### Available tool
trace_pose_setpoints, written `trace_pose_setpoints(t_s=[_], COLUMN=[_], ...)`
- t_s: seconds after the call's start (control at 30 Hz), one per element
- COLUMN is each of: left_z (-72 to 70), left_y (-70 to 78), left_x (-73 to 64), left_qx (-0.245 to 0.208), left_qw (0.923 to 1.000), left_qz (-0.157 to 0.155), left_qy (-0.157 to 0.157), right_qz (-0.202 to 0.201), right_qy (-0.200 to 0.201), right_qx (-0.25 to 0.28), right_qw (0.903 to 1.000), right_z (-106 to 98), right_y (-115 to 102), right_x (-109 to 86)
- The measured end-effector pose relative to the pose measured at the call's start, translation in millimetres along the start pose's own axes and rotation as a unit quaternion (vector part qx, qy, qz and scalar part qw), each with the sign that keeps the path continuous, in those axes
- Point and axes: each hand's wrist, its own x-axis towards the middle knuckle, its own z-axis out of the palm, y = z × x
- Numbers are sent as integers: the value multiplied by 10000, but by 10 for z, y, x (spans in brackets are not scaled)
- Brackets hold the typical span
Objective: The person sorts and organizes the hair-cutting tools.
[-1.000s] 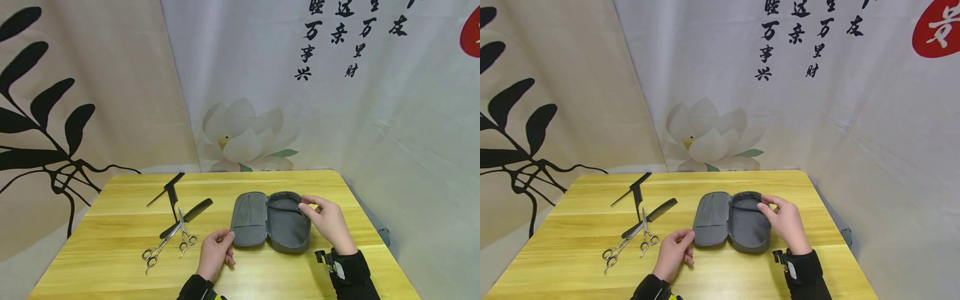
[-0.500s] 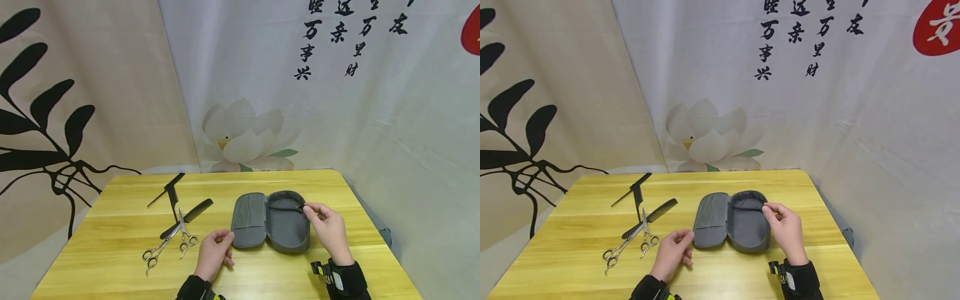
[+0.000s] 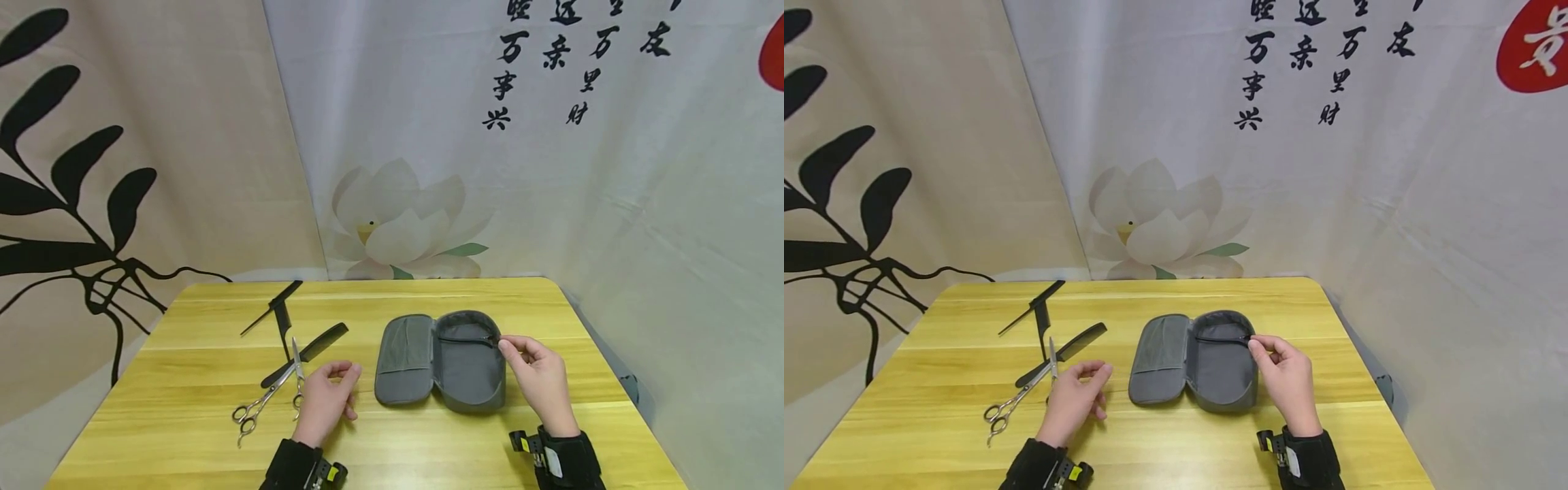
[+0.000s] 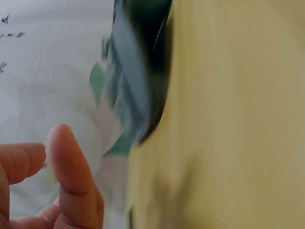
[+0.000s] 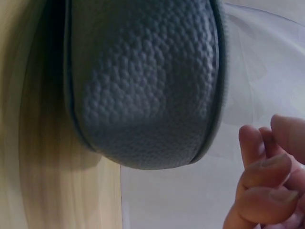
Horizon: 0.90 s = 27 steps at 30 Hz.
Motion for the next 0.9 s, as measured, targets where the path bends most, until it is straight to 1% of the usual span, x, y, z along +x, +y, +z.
trace_pose_setpoints(t_s=[0.1,0.13,0.17,0.2,0.23,0.27,0.3,0.33,0.4,0.47,0.5,0.57,0.6,0.67,0.73,0.77,0.83,0.9], left_z=[-260,-365,-478,-594,-712,-833,-953,-1065,-1271,-1437,-1505,-1620,-1669,-1755,-1818,-1842,-1862,-1852], left_y=[91,115,133,145,153,151,142,128,77,25,-2,-54,-75,-124,-160,-178,-185,-169], left_x=[73,112,162,226,295,369,449,533,704,873,955,1114,1185,1317,1419,1460,1508,1537], left_qx=[697,1035,1392,1782,2161,2528,2888,3233,3762,4185,4362,4630,4745,4890,5000,5058,5093,5126], left_qw=[9973,9940,9890,9819,9730,9627,9506,9369,9130,8926,8833,8715,8666,8617,8585,8554,8547,8531], left_qz=[134,229,333,459,556,656,754,857,972,1018,1060,1001,964,870,722,731,639,599], left_qy=[196,270,362,460,586,714,856,1016,1244,1334,1354,1273,1204,1043,881,842,769,768], right_qz=[37,55,76,86,89,74,46,-6,-186,-408,-509,-626,-632,-603,-531,-503,-433,-360], right_qy=[23,38,53,68,78,80,80,68,24,-29,-57,-100,-122,-164,-232,-267,-335,-371], right_qx=[-74,-100,-122,-148,-194,-248,-333,-435,-697,-997,-1138,-1323,-1384,-1455,-1469,-1471,-1479,-1482], right_qw=[10000,9999,9999,9998,9997,9996,9994,9990,9974,9942,9922,9892,9883,9874,9875,9875,9875,9876], right_z=[-8,-11,-14,-18,-22,-25,-29,-34,-43,-64,-76,-99,-111,-129,-138,-140,-141,-143], right_y=[10,13,14,15,15,17,20,21,37,59,76,113,124,137,130,122,108,100], right_x=[2,2,2,5,7,10,14,18,29,44,50,59,59,55,43,37,27,21])
